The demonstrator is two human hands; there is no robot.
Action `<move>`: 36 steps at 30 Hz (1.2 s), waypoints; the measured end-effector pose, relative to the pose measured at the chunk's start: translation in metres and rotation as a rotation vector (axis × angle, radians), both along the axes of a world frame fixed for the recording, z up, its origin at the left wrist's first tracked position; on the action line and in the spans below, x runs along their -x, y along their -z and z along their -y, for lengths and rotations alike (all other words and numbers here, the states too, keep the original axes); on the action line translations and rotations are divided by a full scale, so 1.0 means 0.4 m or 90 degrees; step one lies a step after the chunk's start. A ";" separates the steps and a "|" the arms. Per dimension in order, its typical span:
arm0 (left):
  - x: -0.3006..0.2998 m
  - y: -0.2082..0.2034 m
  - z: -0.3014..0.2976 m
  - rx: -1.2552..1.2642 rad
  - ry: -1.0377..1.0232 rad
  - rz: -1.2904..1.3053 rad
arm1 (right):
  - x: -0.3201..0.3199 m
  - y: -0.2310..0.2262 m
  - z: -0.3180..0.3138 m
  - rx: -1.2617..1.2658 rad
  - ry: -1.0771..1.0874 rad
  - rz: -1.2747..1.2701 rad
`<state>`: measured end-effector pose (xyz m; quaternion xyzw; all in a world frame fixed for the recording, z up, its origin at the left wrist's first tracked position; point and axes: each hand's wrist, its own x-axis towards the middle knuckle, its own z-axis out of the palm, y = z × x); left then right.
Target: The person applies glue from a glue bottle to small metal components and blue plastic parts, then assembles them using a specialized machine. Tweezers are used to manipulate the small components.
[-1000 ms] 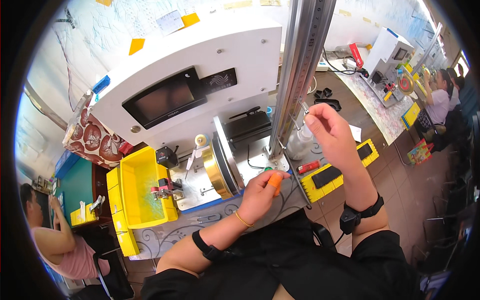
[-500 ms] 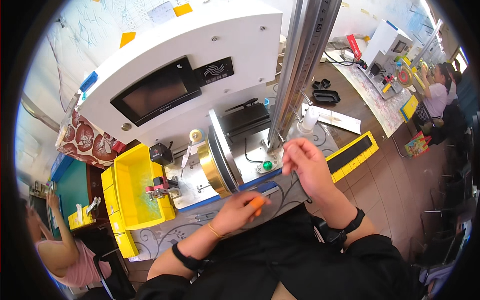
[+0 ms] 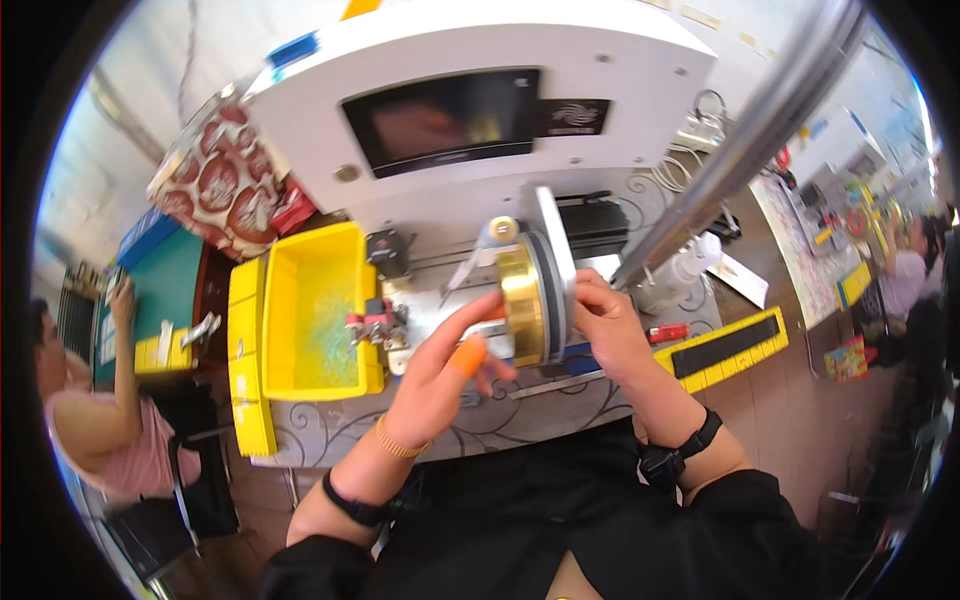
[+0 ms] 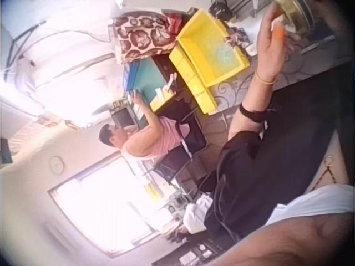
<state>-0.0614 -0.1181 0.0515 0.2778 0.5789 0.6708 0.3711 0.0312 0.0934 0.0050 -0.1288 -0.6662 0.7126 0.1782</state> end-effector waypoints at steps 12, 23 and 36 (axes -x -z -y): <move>0.058 0.053 -0.126 0.038 0.066 0.091 | 0.049 -0.042 0.006 0.134 -0.017 0.017; -0.018 0.019 -0.003 0.045 -0.247 -0.361 | -0.169 0.004 -0.054 -0.040 0.100 0.074; 0.010 0.031 0.133 0.089 -0.273 -0.358 | 0.054 -0.253 0.262 -0.795 -0.194 -0.037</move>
